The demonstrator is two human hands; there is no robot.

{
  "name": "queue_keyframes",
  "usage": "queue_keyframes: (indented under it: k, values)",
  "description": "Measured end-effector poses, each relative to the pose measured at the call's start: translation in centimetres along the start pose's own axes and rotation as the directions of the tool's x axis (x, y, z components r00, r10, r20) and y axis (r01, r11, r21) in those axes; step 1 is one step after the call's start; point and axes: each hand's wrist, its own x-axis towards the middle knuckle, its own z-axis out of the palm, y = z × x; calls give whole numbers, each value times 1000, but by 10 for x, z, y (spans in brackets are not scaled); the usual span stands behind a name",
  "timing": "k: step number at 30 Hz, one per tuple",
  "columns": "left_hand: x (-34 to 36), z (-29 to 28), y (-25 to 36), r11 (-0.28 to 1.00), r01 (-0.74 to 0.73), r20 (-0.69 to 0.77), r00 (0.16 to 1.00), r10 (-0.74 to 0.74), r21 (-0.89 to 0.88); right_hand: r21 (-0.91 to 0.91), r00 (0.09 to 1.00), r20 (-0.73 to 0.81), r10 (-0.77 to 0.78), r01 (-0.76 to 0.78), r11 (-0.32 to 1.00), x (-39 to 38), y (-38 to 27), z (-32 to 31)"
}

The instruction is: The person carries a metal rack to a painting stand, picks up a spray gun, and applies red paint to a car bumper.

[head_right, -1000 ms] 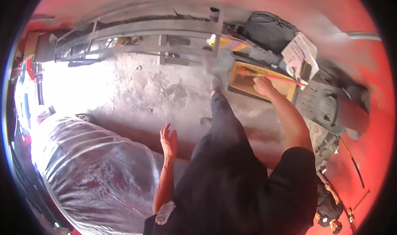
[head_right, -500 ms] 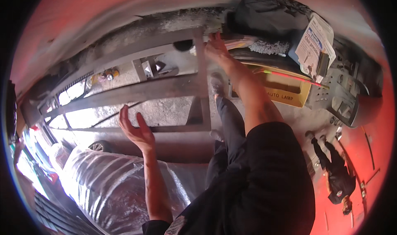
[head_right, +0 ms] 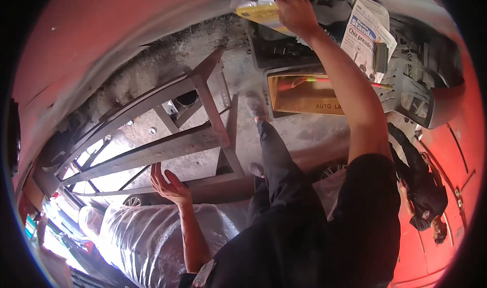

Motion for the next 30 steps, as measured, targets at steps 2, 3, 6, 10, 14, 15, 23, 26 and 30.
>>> queue_keyframes:
  k: [2,3,6,10,14,15,23,26,30]
  values:
    - [2,1,-1,1000,-3,-4,1000,3,20,-50,969,175,172,-166,985,33,-5,10]
    - [-1,-1,-2,999,4,-2,1000,-4,37,-43,969,175,175,-170,985,41,-12,25]
    - [2,5,-4,1000,-1,9,1000,1,16,-38,945,190,266,-264,964,58,-22,90]
    - [-2,3,-5,999,21,3,1000,-21,46,-16,957,108,269,-269,963,84,-31,179]
    - [-7,-2,-9,998,54,-12,998,-54,12,-328,973,218,78,-3,945,91,-69,196]
    - [-5,1,-13,1000,18,-7,1000,-18,9,-356,924,380,28,119,927,86,-62,200]
    - [5,-5,-14,999,37,-79,996,-40,-39,-33,944,304,-128,144,989,44,-103,80]
    - [4,-6,-15,996,58,-112,992,-66,-74,293,943,332,-16,-87,952,-1,-119,15]
    - [-5,-20,-16,967,122,-12,992,-128,-223,423,809,546,217,-489,763,-95,-132,-36]
